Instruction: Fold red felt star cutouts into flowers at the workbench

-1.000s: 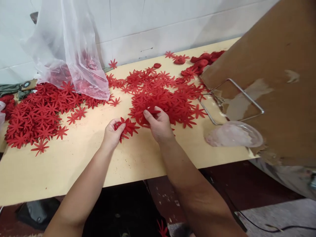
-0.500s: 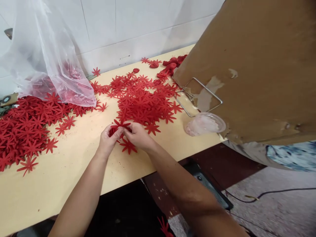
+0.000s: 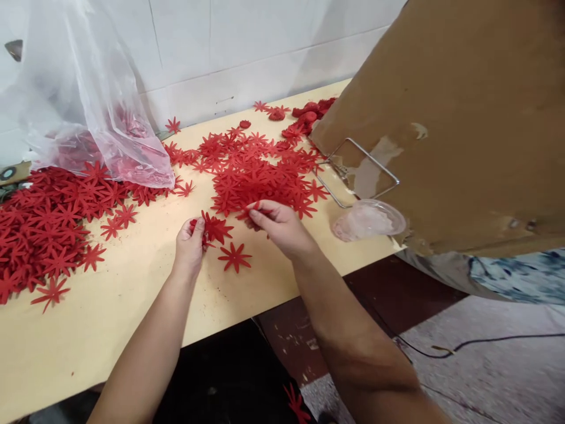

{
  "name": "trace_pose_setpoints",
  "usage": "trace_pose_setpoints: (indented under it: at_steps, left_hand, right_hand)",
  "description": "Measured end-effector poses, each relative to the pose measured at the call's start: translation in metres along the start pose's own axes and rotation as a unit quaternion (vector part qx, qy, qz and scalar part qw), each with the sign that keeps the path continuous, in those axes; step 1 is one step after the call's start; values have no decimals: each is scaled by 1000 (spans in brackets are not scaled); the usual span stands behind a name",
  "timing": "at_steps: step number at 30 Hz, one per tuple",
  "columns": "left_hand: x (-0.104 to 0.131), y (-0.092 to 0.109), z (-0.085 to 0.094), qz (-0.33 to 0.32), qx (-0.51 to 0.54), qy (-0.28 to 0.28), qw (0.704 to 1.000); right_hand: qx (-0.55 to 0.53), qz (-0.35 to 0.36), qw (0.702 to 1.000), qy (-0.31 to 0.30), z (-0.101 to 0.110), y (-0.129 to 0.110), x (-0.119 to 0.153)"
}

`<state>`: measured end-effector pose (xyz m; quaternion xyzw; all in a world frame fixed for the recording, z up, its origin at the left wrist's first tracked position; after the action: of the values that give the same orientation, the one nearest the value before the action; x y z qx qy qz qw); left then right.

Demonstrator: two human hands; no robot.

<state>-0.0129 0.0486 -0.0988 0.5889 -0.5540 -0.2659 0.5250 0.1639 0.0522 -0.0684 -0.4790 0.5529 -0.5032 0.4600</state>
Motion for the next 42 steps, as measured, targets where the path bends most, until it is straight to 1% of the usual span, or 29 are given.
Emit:
trace_pose_setpoints:
  at_steps: [3, 6, 9, 12, 15, 18, 20, 21, 22, 23, 25, 26, 27, 28, 30, 33, 35, 38, 42]
  left_hand:
    - [1, -2, -1, 10, -6, -21, 1000]
    - [2, -2, -1, 20, -12, -34, 999]
    - [2, -2, -1, 23, -17, -41, 999]
    - [1, -1, -1, 20, -10, -40, 999]
    - [2, -2, 0, 25, -4, -31, 999]
    - [4, -4, 0, 36, -16, -22, 999]
    - [5, -5, 0, 38, -17, -11, 999]
    - [5, -5, 1, 38, -13, -5, 999]
    - [5, -5, 0, 37, -7, -1, 999]
    - [6, -6, 0, 35, -1, 0, 999]
    - [6, -6, 0, 31, 11, -4, 999]
    - [6, -6, 0, 30, 15, -5, 999]
    - [6, -5, 0, 29, 17, -4, 999]
    - [7, -5, 0, 28, 16, -2, 999]
    - [8, -2, 1, 24, 10, 0, 1000]
    - [8, 0, 0, 18, 8, -8, 1000]
    - [8, 0, -1, 22, 9, -12, 1000]
    - [8, -1, -1, 35, 1, -16, 999]
    - [8, -1, -1, 35, -1, -34, 999]
  right_hand:
    - [-24, 21, 998, 54, 13, -4, -10]
    - [-27, 40, 995, 92, 19, -6, -20]
    - [-13, 52, 989, 137, 23, -4, -31]
    - [37, 70, 982, 169, 26, -3, -43]
    - [157, 103, 965, 184, 27, -7, -56]
    - [282, 169, 924, 194, 23, -23, -59]
    - [313, 214, 905, 194, 15, -35, -49]
    - [309, 227, 906, 179, 8, -39, -42]
    - [292, 227, 917, 151, 0, -40, -33]
    - [266, 212, 934, 112, -10, -38, -24]
    - [203, 145, 968, 7, -32, -26, -8]
    - [171, 107, 979, -41, -43, -18, 0]
    - [139, 75, 985, -76, -53, -11, 5]
    - [108, 50, 988, -94, -60, -4, 8]
    - [49, 20, 994, -91, -66, 5, 9]
    - [-22, -4, 998, -52, -65, 11, 4]
    - [-56, -22, 997, -49, -65, 11, 3]
    - [-103, -79, 990, -60, -67, 14, 5]
    - [-177, -151, 970, -71, -71, 20, 9]
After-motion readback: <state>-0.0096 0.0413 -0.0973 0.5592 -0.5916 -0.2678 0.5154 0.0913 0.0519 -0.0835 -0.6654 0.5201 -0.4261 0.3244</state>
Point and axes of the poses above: each hand's wrist, its own x-axis away from the middle knuckle, its own z-axis out of the back of the hand, y = z × x, the point moved 5 cm from there along -x, towards the middle knuckle, and after that the axes turned 7 degrees about y, right-handed, at the moved point
